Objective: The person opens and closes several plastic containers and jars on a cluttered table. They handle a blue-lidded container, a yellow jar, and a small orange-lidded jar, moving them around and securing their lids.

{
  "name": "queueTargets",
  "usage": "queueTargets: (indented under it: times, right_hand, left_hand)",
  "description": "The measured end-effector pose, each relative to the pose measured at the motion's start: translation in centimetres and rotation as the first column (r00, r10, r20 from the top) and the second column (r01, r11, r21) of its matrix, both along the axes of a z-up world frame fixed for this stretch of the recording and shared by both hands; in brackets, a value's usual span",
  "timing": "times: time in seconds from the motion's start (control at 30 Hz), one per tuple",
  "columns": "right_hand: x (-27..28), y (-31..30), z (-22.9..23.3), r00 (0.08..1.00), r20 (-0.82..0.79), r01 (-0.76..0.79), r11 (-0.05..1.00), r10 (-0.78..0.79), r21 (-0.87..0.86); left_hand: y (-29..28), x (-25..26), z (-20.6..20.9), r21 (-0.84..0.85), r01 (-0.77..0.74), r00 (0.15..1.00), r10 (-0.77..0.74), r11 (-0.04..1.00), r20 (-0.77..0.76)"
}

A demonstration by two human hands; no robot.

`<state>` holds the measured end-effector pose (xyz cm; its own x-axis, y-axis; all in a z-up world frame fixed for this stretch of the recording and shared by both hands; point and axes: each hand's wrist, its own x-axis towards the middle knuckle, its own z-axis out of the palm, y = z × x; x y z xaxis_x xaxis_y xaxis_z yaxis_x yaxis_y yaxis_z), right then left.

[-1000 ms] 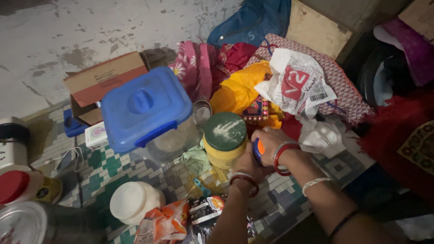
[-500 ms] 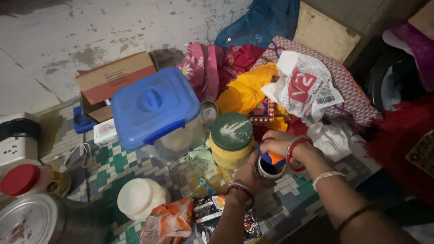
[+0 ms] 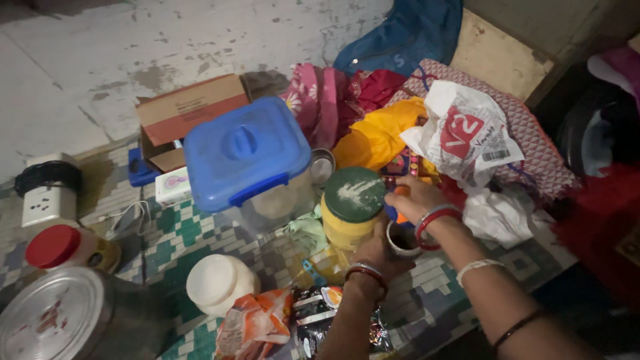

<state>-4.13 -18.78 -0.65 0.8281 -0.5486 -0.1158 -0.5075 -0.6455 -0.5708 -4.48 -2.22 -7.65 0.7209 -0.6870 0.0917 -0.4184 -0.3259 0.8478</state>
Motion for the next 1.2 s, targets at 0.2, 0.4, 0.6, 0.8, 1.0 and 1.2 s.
queueTargets:
  times: [0.2,0.4,0.6,0.8,1.0,1.2]
  right_hand:
    - [1.6,4.1,2.7,0.996,0.075,-0.032,0.994,0.039,-0.102]
    - [2.4,7.6,2.5,0.979,-0.108,-0.195,0.947,0.173,-0.255]
    - [3.2,10.0,1.5,0.971,-0.158,-0.224,0.918,0.181,-0.328]
    - [3.3,10.8,2.3,0.972,-0.194,-0.2,0.905,0.134,-0.375]
    - [4.1,10.8,1.5,0.973,-0.14,-0.223,0.906,0.184,-0.359]
    - [4.3,10.5,-0.6,0.975,-0.1,-0.221,0.906,0.198,-0.362]
  left_hand:
    - [0.8,1.5,-1.4,0.208,0.005,0.991,0.023,0.978,-0.135]
    - [2.0,3.7,-5.4,0.217,0.11,0.992,-0.092,0.97,-0.091]
    - [4.6,3.4,-8.2,0.572,0.342,0.928,-0.362,0.746,-0.083]
    - [6.0,4.2,-11.4,0.615,0.329,0.931,-0.353,0.716,-0.087]
    - [5.7,4.2,-11.7,0.71,0.352,0.856,-0.517,0.61,0.019]
    - [6.5,4.7,-10.2,0.726,0.376,0.835,-0.55,0.575,0.003]
